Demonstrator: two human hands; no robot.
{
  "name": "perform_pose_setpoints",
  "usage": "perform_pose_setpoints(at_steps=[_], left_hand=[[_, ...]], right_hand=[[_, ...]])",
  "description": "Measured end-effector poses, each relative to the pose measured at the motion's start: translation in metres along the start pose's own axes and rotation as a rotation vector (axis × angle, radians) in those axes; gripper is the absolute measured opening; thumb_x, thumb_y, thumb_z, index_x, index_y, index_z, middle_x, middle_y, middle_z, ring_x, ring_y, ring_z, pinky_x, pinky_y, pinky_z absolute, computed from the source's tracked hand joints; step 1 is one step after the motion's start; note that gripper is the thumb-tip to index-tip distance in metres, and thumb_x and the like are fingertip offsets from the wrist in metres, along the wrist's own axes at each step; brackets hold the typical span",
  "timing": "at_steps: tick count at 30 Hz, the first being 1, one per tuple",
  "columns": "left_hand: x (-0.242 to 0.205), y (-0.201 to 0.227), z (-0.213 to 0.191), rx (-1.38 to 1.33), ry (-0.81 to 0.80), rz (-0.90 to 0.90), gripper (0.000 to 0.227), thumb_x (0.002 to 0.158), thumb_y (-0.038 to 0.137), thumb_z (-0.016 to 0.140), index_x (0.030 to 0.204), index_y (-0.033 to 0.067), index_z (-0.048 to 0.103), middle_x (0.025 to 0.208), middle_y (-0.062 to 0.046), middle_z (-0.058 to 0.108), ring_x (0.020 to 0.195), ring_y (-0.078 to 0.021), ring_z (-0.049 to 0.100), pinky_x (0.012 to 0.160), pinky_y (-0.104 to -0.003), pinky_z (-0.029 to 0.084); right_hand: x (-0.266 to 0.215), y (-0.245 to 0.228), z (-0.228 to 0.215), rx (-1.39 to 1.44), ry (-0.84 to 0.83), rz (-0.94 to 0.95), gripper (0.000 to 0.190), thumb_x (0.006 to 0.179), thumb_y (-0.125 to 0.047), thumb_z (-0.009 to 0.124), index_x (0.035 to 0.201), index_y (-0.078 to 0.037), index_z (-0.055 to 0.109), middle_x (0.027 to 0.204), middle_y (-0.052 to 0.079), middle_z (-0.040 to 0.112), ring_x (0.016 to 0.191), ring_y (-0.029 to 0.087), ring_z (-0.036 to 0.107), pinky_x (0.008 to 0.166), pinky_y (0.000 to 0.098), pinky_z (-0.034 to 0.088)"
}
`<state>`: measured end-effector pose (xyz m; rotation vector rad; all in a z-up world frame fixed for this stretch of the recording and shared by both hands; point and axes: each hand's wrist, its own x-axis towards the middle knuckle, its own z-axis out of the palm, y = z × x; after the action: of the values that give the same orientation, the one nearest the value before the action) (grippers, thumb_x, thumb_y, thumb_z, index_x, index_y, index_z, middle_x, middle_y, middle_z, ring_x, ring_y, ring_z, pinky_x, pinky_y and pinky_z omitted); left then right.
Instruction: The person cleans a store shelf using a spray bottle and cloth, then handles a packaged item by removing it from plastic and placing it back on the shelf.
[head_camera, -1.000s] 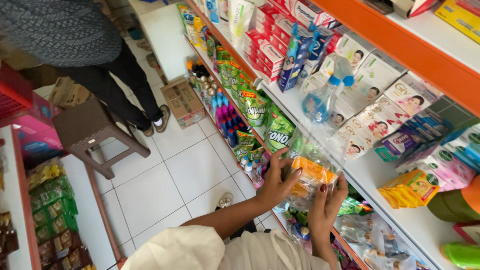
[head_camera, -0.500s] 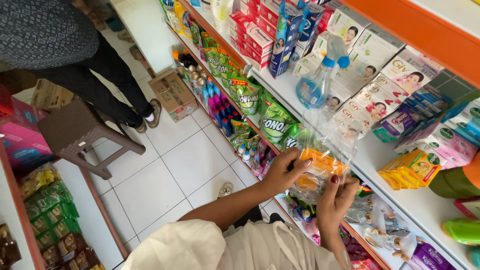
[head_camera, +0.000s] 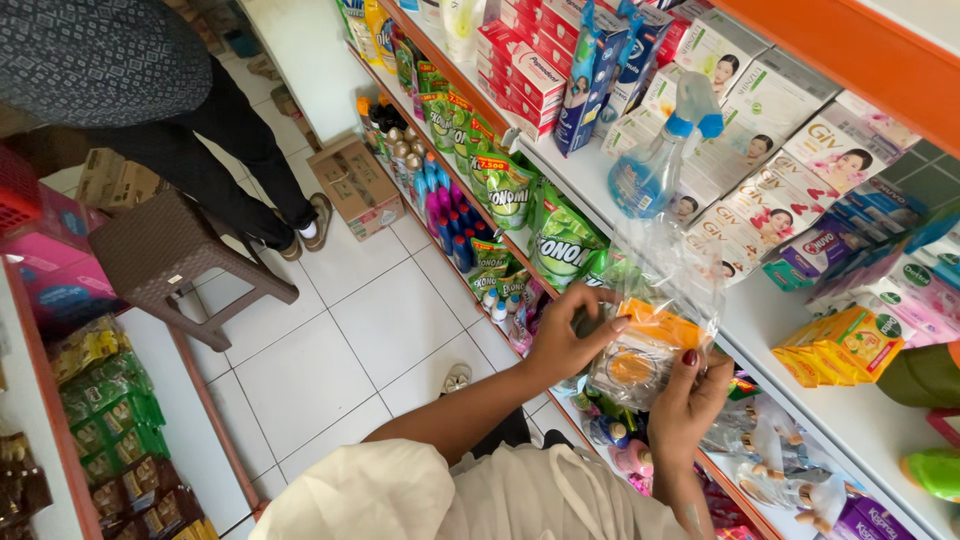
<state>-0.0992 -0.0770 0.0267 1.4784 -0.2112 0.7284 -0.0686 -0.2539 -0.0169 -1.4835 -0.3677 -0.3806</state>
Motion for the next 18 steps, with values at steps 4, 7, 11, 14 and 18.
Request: perform_pose_setpoints(at_steps=[4,7,11,14,18], left_hand=[[0.001,-0.002,-0.003,-0.177,-0.150,-0.410,0.055,0.083,0.027,0.078,0.131,0.0088,0.058,0.099,0.001,0.069,0.087,-0.0051,0.066,0.074,-0.024,0.053],[-0.005,-0.003,-0.001,-0.129,-0.277,-0.530,0.028,0.098,0.028,0.070,0.111,0.0042,0.072,0.075,0.001,0.063,0.065,-0.0053,0.052,0.056,-0.025,0.041],[-0.011,-0.010,0.000,0.044,-0.220,-0.383,0.028,0.103,0.032,0.066,0.102,0.0045,0.072,0.067,0.005,0.059,0.060,-0.0006,0.048,0.052,-0.024,0.037],[-0.015,-0.016,0.005,0.039,-0.136,-0.403,0.029,0.104,0.029,0.066,0.094,0.0029,0.072,0.062,0.005,0.051,0.056,-0.0021,0.040,0.048,-0.026,0.029],[-0.016,-0.021,0.015,-0.297,-0.001,-0.336,0.022,0.107,0.023,0.062,0.099,0.0028,0.066,0.078,0.008,0.055,0.067,-0.0009,0.045,0.057,-0.024,0.034]], right_hand=[[-0.003,-0.009,0.003,0.066,-0.023,0.016,0.012,0.115,-0.010,0.054,0.105,-0.007,0.048,0.093,-0.003,0.050,0.082,0.002,0.041,0.076,0.0186,0.036],[-0.005,-0.022,0.010,0.044,-0.062,-0.012,0.018,0.111,-0.005,0.060,0.099,-0.007,0.046,0.103,0.000,0.049,0.088,0.004,0.046,0.083,0.0202,0.043],[-0.005,-0.043,0.019,-0.089,-0.058,-0.111,0.020,0.100,-0.001,0.067,0.097,-0.006,0.048,0.129,0.007,0.047,0.114,0.014,0.050,0.090,0.0233,0.047],[-0.008,-0.055,0.019,-0.233,-0.015,-0.189,0.017,0.097,0.003,0.069,0.104,-0.004,0.055,0.141,0.013,0.047,0.130,0.021,0.048,0.102,0.0285,0.047],[-0.011,-0.057,0.008,-0.049,-0.051,-0.172,0.024,0.096,0.001,0.067,0.120,-0.005,0.065,0.157,0.016,0.046,0.143,0.027,0.049,0.120,0.0376,0.044]])
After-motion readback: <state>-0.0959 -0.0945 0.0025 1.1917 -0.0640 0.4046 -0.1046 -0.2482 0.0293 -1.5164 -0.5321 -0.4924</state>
